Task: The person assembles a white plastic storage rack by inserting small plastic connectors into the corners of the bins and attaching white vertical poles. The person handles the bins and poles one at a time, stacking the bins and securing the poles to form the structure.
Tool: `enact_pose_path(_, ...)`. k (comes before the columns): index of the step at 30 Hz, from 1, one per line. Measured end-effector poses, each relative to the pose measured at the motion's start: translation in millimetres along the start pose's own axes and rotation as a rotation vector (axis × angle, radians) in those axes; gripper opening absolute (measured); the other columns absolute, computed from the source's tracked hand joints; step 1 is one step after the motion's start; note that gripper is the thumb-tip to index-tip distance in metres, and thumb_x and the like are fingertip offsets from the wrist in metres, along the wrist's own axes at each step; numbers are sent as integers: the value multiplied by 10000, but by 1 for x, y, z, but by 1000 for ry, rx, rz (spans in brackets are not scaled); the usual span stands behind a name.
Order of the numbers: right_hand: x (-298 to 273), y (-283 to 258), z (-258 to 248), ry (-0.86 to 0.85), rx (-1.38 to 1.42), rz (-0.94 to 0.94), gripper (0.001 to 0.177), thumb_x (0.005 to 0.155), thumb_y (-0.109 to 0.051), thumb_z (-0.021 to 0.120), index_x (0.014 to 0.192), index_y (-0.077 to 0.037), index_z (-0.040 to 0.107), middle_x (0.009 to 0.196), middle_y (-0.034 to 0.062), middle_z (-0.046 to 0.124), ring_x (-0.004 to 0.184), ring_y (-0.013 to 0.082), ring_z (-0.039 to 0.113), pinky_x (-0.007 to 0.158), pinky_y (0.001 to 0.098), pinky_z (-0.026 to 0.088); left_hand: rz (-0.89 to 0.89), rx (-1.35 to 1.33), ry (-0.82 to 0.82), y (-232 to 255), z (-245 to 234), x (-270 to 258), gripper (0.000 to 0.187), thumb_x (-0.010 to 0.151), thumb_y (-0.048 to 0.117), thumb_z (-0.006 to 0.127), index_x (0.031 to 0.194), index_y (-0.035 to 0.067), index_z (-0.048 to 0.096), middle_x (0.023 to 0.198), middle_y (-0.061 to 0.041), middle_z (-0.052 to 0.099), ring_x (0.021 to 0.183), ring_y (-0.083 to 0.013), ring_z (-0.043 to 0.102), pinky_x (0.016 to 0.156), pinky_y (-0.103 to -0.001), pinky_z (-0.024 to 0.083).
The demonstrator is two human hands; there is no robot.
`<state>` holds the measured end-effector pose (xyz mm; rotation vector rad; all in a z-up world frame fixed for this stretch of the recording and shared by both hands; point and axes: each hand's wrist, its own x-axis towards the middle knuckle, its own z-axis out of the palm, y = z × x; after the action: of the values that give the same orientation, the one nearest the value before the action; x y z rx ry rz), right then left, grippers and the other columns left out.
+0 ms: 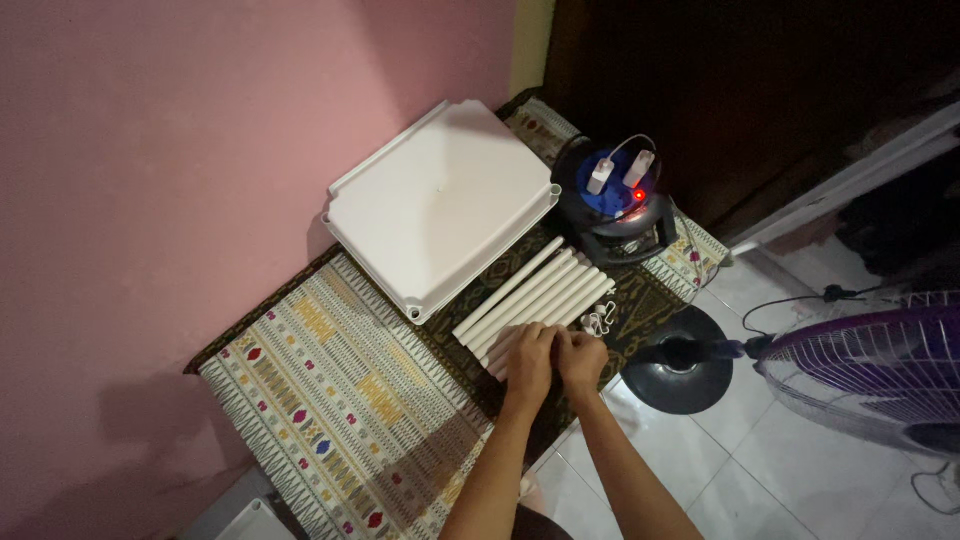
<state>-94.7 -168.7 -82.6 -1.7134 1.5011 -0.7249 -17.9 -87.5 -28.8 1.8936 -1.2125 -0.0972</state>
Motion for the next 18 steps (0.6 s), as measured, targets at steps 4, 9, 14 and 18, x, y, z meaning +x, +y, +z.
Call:
enact_pose_path(4,-6,-6,-5,-23,15,-11,328,907,-312,736,841,5,794,674,206,713,583,282,719,623,390,546,-44,-13,-17,1,-2,-1,199,865,7,628,1047,19,708,1013,-162,648,1020,-380,608,890,-463,496)
enact_pose_path(9,-23,-21,-11,-17,82,-18,247,871,-237,767,865,8,799,714,186,739,603,252,720,641,370,550,-64,-98,9,8,-21,-5,164,882,-3,613,1028,2,686,1047,-166,648,1037,-392,617,859,-467,511)
enact_pose_path(14,-40,-46,-14,-41,115,-111,191,876,-177,771,921,7,799,784,161,773,641,185,719,653,343,560,-84,-129,48,12,-49,-16,176,942,-8,590,1084,10,692,1103,-171,668,1048,-395,632,855,-466,521)
enact_pose_path(18,-66,-76,-11,-147,279,-88,198,923,-157,740,917,39,768,755,155,770,631,179,708,613,344,560,-75,-156,99,5,-77,-27,231,925,-30,594,1137,-2,682,1133,-186,679,1051,-401,652,864,-465,539)
